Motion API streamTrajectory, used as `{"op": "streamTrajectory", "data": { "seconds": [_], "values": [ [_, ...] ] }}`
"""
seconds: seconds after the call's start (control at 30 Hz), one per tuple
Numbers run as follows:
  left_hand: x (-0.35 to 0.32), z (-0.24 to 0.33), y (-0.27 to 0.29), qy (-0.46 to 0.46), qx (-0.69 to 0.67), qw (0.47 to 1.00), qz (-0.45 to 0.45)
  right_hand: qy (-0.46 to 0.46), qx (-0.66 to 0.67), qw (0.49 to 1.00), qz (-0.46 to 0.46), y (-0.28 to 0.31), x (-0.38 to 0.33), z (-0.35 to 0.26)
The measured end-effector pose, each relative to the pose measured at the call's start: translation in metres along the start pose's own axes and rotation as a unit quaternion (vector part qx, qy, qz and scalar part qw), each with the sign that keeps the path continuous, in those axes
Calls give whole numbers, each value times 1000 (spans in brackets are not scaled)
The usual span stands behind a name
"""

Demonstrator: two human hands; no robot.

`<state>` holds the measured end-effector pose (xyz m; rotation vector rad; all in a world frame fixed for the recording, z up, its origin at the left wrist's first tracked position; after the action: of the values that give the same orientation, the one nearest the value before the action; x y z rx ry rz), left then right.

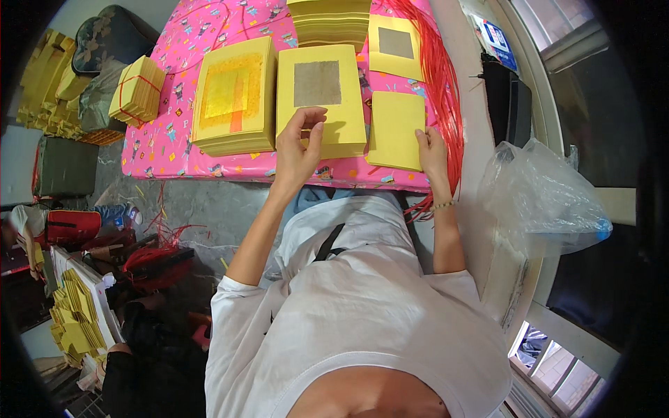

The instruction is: Counting and organizing stacks of yellow paper with foil.

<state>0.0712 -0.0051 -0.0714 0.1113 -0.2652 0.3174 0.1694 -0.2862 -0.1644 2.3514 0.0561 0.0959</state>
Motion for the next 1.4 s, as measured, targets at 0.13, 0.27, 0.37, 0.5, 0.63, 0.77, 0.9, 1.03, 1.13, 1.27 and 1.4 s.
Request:
{"op": "streamTrajectory", "data": {
  "seconds": [0.13,0.27,0.37,0.5,0.63,0.77,0.9,1.03,1.13,1.27,1.4],
  "values": [
    [-1,5,1,-32,63,997,-16,-4,-63,998,10,3,-5,-15],
    [-4,10,1,-79,135,987,-34,12,-102,994,42,6,-12,-30],
    [-4,11,1,-103,214,968,-85,39,-124,989,75,8,-13,-36],
    [-6,6,3,-112,247,955,-117,6,-40,998,51,9,-11,-33],
    [-6,3,3,-114,240,958,-111,3,-45,998,49,6,-9,-28],
    [-5,3,2,-94,241,959,-115,7,-92,994,53,4,-10,-29],
    [-5,3,2,-95,243,959,-112,39,-128,988,75,5,-12,-38],
    [-5,7,3,-95,253,956,-114,21,-96,994,47,5,-8,-32],
    [-6,5,2,-96,257,955,-115,19,-108,993,47,2,-8,-29],
    [-5,4,2,-95,255,955,-116,55,-190,976,94,3,-13,-43],
    [-5,2,3,-94,247,957,-116,11,-295,954,47,13,-20,-66]
  ]
}}
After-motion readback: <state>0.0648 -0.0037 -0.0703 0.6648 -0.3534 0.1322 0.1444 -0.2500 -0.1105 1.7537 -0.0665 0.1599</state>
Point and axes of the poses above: each hand's wrist, its own x-axis towards the middle knuckle, its own y-axis out of the back of the hand, z = x × y, the point moved 3 cm from there along x, towards the middle knuckle, and after that the axes turned 11 degrees about -x, right-handed, at the moved point
